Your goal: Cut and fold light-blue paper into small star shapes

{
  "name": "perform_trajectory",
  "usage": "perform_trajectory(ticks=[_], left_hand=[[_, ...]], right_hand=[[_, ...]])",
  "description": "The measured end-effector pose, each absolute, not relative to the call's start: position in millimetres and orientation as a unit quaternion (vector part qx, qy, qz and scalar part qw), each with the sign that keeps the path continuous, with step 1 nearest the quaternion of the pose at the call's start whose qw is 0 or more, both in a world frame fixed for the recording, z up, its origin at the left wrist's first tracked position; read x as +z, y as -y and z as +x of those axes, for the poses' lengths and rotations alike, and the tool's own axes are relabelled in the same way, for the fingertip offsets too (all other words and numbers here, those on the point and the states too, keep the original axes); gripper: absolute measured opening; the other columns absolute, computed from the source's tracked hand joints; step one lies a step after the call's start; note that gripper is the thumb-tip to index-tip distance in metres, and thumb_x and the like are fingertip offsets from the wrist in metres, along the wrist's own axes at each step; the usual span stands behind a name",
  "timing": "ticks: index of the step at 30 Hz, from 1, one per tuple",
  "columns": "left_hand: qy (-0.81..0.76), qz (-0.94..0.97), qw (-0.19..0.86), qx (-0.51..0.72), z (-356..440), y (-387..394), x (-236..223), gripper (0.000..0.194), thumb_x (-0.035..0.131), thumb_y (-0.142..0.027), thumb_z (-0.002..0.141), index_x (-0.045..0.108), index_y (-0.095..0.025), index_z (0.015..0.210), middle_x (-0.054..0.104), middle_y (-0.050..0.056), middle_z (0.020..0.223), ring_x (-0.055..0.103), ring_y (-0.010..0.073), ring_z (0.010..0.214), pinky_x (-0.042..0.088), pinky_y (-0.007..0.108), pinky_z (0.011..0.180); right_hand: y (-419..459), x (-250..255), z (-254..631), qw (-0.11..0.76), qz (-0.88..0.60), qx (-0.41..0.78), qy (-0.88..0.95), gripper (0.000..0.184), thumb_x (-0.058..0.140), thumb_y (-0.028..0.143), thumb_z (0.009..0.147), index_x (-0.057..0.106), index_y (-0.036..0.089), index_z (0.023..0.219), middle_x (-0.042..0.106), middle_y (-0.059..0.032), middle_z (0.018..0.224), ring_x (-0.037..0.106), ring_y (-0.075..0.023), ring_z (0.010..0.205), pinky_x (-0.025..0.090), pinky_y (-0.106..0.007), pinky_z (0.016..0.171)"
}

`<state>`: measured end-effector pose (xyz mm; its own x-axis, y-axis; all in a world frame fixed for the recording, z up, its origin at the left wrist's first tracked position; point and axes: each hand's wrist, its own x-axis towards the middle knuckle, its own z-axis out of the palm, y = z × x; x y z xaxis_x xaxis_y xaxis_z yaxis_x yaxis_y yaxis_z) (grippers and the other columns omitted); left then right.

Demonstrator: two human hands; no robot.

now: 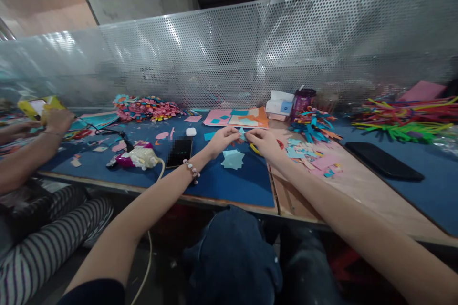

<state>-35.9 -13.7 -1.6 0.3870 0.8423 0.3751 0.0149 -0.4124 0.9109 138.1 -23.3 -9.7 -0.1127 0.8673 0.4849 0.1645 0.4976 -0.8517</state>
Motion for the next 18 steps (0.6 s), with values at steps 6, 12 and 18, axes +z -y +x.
perform_trajectory(ticks=[6,12,18], left_hand=[[-0.310,0.714,0.423,0.464,-36,13,-1,0.026,0.062,-0.036,0.077,0.054,-0.014,0.086,0.067,0.006,0.078,0.062,0.0137,0.070,0.043,0.024,0.058],[-0.321,0.736,0.387,0.454,-36,17,1,0.024,0.061,-0.035,0.078,0.056,-0.012,0.085,0.067,0.007,0.078,0.062,0.0133,0.070,0.043,0.024,0.059],[-0.324,0.730,0.381,0.466,-37,16,0,0.020,0.061,-0.031,0.078,0.056,-0.013,0.083,0.068,0.006,0.076,0.064,0.0138,0.071,0.044,0.024,0.059]], right_hand=[[23,-7,141,0.521,-0.387,0.285,0.705,0.029,0.057,0.043,0.077,0.067,0.016,0.078,0.064,-0.0024,0.072,0.053,-0.0139,0.064,0.040,-0.026,0.058],[34,4,144,0.516,-0.377,0.176,0.749,0.021,0.054,0.033,0.081,0.067,0.019,0.089,0.067,-0.0051,0.092,0.060,-0.0169,0.080,0.046,-0.030,0.073],[36,5,144,0.489,-0.360,0.092,0.789,0.017,0.055,0.030,0.082,0.065,0.018,0.088,0.066,-0.0065,0.089,0.060,-0.0188,0.085,0.046,-0.031,0.075]])
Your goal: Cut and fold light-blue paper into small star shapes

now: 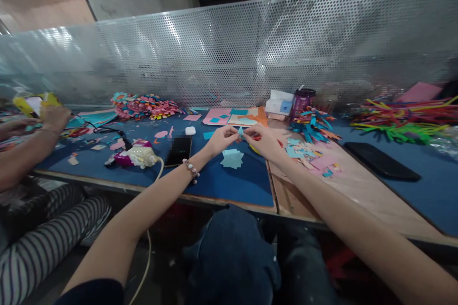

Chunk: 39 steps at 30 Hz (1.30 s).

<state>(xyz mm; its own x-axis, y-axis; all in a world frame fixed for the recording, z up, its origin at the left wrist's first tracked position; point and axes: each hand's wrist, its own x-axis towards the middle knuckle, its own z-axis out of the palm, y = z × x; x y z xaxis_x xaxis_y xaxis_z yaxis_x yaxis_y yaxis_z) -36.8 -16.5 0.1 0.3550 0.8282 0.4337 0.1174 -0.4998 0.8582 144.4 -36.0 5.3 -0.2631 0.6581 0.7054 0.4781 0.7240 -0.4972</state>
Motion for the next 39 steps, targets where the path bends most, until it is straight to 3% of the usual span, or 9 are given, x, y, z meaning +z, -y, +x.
perform_trajectory(ticks=[13,27,39], left_hand=[[-0.332,0.751,0.343,0.456,-34,22,2,0.014,0.059,-0.025,0.078,0.051,-0.013,0.075,0.063,0.004,0.068,0.064,0.0136,0.068,0.047,0.025,0.062],[-0.306,0.761,0.319,0.475,-35,20,-1,0.016,0.058,-0.028,0.080,0.051,-0.014,0.078,0.063,0.005,0.073,0.066,0.0148,0.075,0.049,0.027,0.068],[-0.298,0.794,0.265,0.459,-36,22,2,0.014,0.055,-0.027,0.082,0.055,-0.014,0.085,0.064,0.007,0.082,0.063,0.0132,0.076,0.049,0.027,0.071]], right_hand=[[26,-1,148,0.485,-0.335,0.112,0.800,0.015,0.060,0.032,0.080,0.064,0.018,0.084,0.065,-0.0049,0.085,0.060,-0.0175,0.080,0.047,-0.030,0.072],[32,8,146,0.490,-0.373,0.186,0.765,0.022,0.058,0.038,0.080,0.069,0.019,0.081,0.069,-0.0040,0.083,0.060,-0.0174,0.077,0.045,-0.029,0.069],[39,13,149,0.491,-0.410,0.154,0.753,0.023,0.060,0.039,0.078,0.071,0.019,0.078,0.068,-0.0043,0.070,0.058,-0.0186,0.066,0.043,-0.029,0.061]])
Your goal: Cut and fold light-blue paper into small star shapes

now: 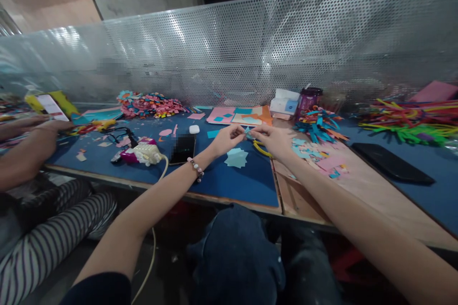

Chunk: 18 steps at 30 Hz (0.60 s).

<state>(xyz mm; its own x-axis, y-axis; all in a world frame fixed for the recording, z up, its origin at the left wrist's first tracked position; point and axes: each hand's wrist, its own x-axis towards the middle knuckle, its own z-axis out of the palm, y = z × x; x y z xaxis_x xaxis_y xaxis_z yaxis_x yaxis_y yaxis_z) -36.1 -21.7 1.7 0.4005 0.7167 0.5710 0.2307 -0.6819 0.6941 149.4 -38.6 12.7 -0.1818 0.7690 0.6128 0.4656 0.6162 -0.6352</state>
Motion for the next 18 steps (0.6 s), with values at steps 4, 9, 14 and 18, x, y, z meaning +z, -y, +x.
perform_trajectory(ticks=[4,9,14,18], left_hand=[[-0.295,0.797,0.261,0.458,-36.6,21.5,2.4,0.015,0.054,-0.029,0.083,0.056,-0.014,0.086,0.064,0.006,0.082,0.062,0.0137,0.077,0.049,0.027,0.069],[-0.293,0.806,0.248,0.450,-38.1,19.8,0.9,0.017,0.053,-0.030,0.084,0.056,-0.014,0.086,0.064,0.007,0.084,0.062,0.0146,0.079,0.049,0.029,0.072],[-0.285,0.811,0.247,0.448,-38.3,18.7,-1.0,0.016,0.053,-0.031,0.084,0.055,-0.015,0.087,0.064,0.006,0.085,0.062,0.0147,0.080,0.050,0.030,0.075],[-0.285,0.808,0.249,0.451,-37.9,17.9,-1.3,0.017,0.054,-0.031,0.083,0.055,-0.015,0.086,0.064,0.006,0.084,0.063,0.0145,0.079,0.050,0.029,0.074]], right_hand=[[37.9,12.1,149.5,0.495,-0.398,0.159,0.756,0.025,0.060,0.041,0.077,0.071,0.018,0.076,0.066,-0.0040,0.066,0.058,-0.0190,0.065,0.043,-0.030,0.060],[35.6,11.2,150.4,0.498,-0.403,0.175,0.748,0.024,0.061,0.040,0.076,0.071,0.018,0.075,0.068,-0.0028,0.071,0.058,-0.0174,0.067,0.043,-0.028,0.062],[36.7,12.6,150.2,0.495,-0.400,0.185,0.749,0.022,0.061,0.038,0.076,0.070,0.018,0.074,0.069,-0.0029,0.074,0.059,-0.0176,0.070,0.044,-0.029,0.066],[33.9,9.3,149.4,0.504,-0.394,0.189,0.746,0.024,0.062,0.040,0.075,0.069,0.017,0.073,0.069,-0.0044,0.076,0.060,-0.0181,0.071,0.045,-0.029,0.066]])
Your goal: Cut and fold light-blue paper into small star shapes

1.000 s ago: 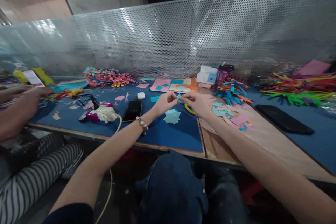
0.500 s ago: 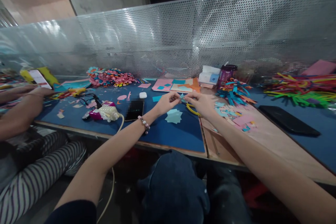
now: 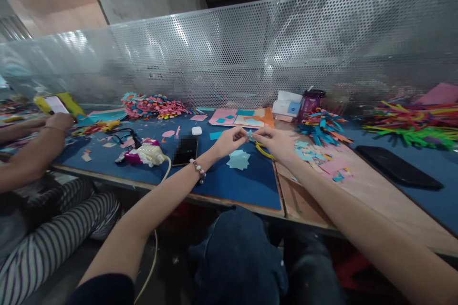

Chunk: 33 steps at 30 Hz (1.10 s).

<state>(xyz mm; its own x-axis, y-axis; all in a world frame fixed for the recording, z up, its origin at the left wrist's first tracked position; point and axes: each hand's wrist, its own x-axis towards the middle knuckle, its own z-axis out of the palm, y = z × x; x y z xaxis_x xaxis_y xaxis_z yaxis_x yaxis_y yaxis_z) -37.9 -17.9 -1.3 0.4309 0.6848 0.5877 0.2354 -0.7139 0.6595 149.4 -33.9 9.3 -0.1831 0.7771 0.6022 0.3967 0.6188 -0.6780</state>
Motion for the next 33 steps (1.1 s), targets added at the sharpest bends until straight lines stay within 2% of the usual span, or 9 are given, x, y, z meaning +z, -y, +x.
perform_trajectory(ticks=[9,17,20,24,27,33], left_hand=[[-0.298,0.810,0.258,0.434,-37.8,16.9,-2.4,0.017,0.056,-0.031,0.081,0.056,-0.015,0.086,0.065,0.007,0.083,0.062,0.0148,0.077,0.049,0.028,0.071],[-0.317,0.825,0.215,0.415,-39.8,10.3,-5.2,0.018,0.059,-0.032,0.078,0.059,-0.015,0.084,0.064,0.005,0.084,0.059,0.0136,0.077,0.046,0.026,0.067],[-0.309,0.804,0.285,0.421,-39.0,12.7,-2.4,0.019,0.062,-0.032,0.077,0.059,-0.014,0.082,0.066,0.006,0.081,0.062,0.0145,0.077,0.047,0.028,0.070],[-0.319,0.747,0.383,0.440,-39.1,16.3,1.6,0.019,0.064,-0.032,0.076,0.059,-0.013,0.079,0.070,0.009,0.082,0.066,0.0160,0.077,0.048,0.030,0.071],[-0.329,0.724,0.399,0.456,-40.0,15.4,2.3,0.021,0.065,-0.032,0.076,0.058,-0.013,0.079,0.071,0.010,0.079,0.067,0.0171,0.076,0.047,0.028,0.065],[-0.319,0.712,0.423,0.461,-39.8,12.5,0.1,0.022,0.067,-0.031,0.075,0.055,-0.013,0.081,0.071,0.010,0.079,0.069,0.0190,0.078,0.045,0.026,0.063]], right_hand=[[23.9,-1.3,148.9,0.514,-0.367,0.197,0.750,0.028,0.060,0.045,0.075,0.067,0.018,0.072,0.066,-0.0041,0.074,0.059,-0.0171,0.070,0.046,-0.030,0.065],[28.0,1.9,146.5,0.504,-0.359,0.174,0.766,0.023,0.059,0.039,0.076,0.065,0.019,0.067,0.063,-0.0026,0.070,0.058,-0.0166,0.068,0.044,-0.029,0.063],[26.9,2.4,147.1,0.496,-0.352,0.160,0.777,0.023,0.059,0.040,0.078,0.066,0.019,0.069,0.064,-0.0035,0.073,0.058,-0.0173,0.072,0.044,-0.030,0.067],[28.2,5.2,147.3,0.502,-0.365,0.150,0.770,0.024,0.056,0.041,0.081,0.069,0.020,0.082,0.068,-0.0047,0.086,0.059,-0.0188,0.080,0.045,-0.031,0.071],[31.0,7.3,147.9,0.503,-0.389,0.135,0.760,0.025,0.053,0.039,0.084,0.069,0.020,0.087,0.069,-0.0054,0.090,0.060,-0.0200,0.082,0.045,-0.032,0.072],[29.7,5.6,148.9,0.491,-0.382,0.165,0.765,0.025,0.053,0.038,0.083,0.069,0.019,0.082,0.069,-0.0053,0.084,0.060,-0.0196,0.078,0.045,-0.031,0.069]])
